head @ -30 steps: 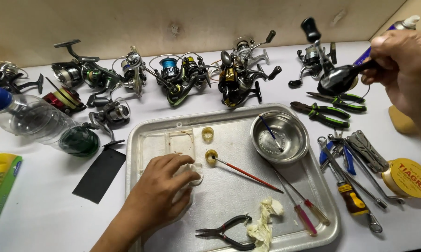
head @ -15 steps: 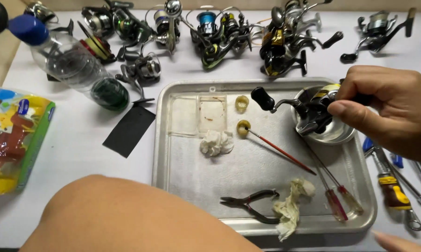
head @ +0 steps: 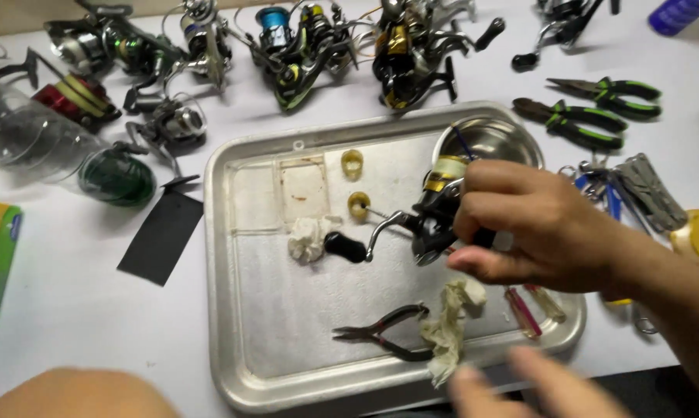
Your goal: Reassembling the spool and handle components of a fishing reel on a workbench.
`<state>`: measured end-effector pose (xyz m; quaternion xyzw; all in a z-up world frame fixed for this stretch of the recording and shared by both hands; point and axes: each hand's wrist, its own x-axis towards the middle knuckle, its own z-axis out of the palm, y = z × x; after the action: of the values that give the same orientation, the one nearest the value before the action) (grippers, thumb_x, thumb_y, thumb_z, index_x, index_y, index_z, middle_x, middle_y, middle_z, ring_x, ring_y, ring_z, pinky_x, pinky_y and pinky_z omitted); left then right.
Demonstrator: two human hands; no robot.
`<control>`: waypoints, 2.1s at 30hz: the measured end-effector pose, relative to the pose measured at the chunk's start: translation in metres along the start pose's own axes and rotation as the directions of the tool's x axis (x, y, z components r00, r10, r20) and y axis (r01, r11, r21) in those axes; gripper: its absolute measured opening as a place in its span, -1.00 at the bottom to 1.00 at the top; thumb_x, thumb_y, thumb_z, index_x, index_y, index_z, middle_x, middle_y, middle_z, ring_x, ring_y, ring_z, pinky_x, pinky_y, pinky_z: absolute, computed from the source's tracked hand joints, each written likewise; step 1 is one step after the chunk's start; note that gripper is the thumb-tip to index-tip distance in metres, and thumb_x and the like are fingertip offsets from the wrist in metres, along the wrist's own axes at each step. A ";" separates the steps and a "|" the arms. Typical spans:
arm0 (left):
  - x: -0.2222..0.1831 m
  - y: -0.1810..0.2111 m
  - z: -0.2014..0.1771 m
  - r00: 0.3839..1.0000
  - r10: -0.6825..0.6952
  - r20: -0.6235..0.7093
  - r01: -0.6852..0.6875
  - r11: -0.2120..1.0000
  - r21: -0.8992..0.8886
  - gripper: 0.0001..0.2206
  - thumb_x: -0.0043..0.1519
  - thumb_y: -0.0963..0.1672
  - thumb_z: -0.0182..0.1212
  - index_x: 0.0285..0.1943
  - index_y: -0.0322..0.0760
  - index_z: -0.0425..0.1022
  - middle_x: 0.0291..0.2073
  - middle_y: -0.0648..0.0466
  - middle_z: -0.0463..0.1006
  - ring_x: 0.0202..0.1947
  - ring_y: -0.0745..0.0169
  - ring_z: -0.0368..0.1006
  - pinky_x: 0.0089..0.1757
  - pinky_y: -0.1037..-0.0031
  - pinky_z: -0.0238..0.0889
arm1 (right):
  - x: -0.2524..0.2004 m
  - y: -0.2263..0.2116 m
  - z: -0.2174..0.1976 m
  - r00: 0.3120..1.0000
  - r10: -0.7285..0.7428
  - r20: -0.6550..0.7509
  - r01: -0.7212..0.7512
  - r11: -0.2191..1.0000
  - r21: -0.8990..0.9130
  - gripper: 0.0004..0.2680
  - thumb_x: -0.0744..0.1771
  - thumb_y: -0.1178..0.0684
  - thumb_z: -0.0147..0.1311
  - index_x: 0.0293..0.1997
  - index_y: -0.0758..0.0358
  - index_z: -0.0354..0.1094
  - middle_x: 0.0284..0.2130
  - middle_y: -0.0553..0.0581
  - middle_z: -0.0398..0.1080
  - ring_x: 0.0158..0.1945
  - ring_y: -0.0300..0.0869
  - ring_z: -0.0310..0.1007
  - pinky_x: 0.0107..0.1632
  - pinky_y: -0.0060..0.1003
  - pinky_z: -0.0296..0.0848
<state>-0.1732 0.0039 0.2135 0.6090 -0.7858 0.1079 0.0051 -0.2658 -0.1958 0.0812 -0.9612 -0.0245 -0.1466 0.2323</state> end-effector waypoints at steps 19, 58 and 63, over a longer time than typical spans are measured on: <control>-0.080 -0.063 0.181 0.956 -0.136 -0.260 0.049 0.948 -0.314 -0.75 0.42 -0.04 0.10 -0.31 -0.15 0.35 -0.52 0.16 0.37 -0.62 0.15 0.27 -0.60 0.28 0.12 | -0.028 -0.035 0.020 0.996 0.009 -0.086 -0.013 0.999 -0.048 -0.81 0.27 -0.13 0.32 -0.28 0.09 0.43 -0.27 0.11 0.31 -0.30 -0.18 0.48 -0.29 -0.35 0.56; -0.107 -0.058 0.189 0.803 -0.542 -0.248 0.168 0.605 -0.778 -0.85 0.24 -0.12 0.17 -0.16 -0.28 0.36 -0.52 0.06 0.55 -0.64 0.31 0.44 -0.57 0.46 0.36 | -0.024 -0.063 0.074 0.957 0.076 -0.280 0.110 0.798 0.593 -0.92 0.38 0.13 -0.03 -0.29 0.17 0.18 -0.43 0.07 0.51 -0.45 -0.15 0.53 -0.32 -0.31 0.53; -0.109 -0.077 0.204 0.805 -0.588 -0.079 0.383 0.618 -0.687 -0.85 0.22 -0.06 0.21 -0.19 -0.17 0.42 -0.57 0.17 0.48 -0.57 0.27 0.42 -0.46 0.38 0.30 | -0.029 -0.065 0.075 0.948 0.106 -0.301 0.092 0.813 0.575 -0.87 0.34 0.18 0.07 -0.30 0.14 0.14 -0.45 0.03 0.53 -0.48 -0.20 0.55 -0.31 -0.33 0.50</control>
<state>-0.0462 0.0544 0.0115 0.7372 -0.5661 -0.0823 0.3594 -0.2807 -0.1037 0.0375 -0.8071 -0.0269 -0.2848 0.5166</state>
